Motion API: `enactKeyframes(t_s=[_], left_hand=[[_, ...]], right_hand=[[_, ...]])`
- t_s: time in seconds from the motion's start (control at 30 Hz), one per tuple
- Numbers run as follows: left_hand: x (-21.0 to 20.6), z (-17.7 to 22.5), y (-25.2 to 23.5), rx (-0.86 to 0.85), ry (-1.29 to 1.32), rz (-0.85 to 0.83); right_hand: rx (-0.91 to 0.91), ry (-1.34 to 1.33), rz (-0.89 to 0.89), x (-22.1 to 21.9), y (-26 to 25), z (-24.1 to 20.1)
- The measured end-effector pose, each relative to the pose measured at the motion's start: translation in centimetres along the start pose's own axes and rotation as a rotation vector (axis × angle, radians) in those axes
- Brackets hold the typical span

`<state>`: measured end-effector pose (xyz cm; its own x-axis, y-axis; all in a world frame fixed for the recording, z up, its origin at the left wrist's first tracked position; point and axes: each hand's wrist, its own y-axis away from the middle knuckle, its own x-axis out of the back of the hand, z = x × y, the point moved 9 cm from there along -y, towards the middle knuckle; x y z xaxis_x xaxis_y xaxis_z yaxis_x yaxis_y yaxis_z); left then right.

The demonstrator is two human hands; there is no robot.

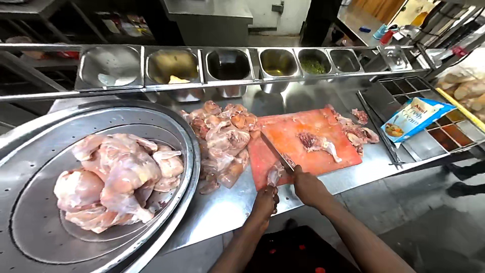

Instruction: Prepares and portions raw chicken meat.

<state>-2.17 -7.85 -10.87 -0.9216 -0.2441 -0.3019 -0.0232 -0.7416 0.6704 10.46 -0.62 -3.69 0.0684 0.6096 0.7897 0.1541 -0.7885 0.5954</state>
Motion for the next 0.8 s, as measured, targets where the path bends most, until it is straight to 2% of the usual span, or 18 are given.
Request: enactKeyframes(t_s=[0.1,0.23,0.33,0.43,0.5,0.6,0.7,0.8], left_hand=[[0.6,0.8,-0.3,-0.030,0.061,0.083],[0.5,1.1,-0.5,-0.017,0.083,0.100],[1.0,0.8,-0.1,0.019,0.037,0.071],[1.2,0.6,0.0,0.034,0.029,0.021],[1.1,0.5,0.0,0.033,0.017,-0.006],[0.9,0.4,0.1,0.032,0.027,-0.012],[0.7,0.1,0.0,0.024,0.065,-0.020],[0.7,0.1,0.1,0.025,0.076,-0.011]], right_hand=[[-0.027,-0.017,-0.061,-1.2,2.9,2.4],[-0.037,-0.043,-0.135,-2.7,5.7,6.4],[0.036,-0.135,-0.100,-1.5,3.9,8.2],[0.008,-0.181,-0.004,0.7,0.6,8.9],[-0.019,-0.173,0.091,1.8,-0.6,8.2],[0.034,-0.197,0.148,2.1,0.8,5.0],[0.146,-0.232,0.136,1.3,2.9,1.7],[0.169,-0.201,0.092,0.2,3.0,-0.3]])
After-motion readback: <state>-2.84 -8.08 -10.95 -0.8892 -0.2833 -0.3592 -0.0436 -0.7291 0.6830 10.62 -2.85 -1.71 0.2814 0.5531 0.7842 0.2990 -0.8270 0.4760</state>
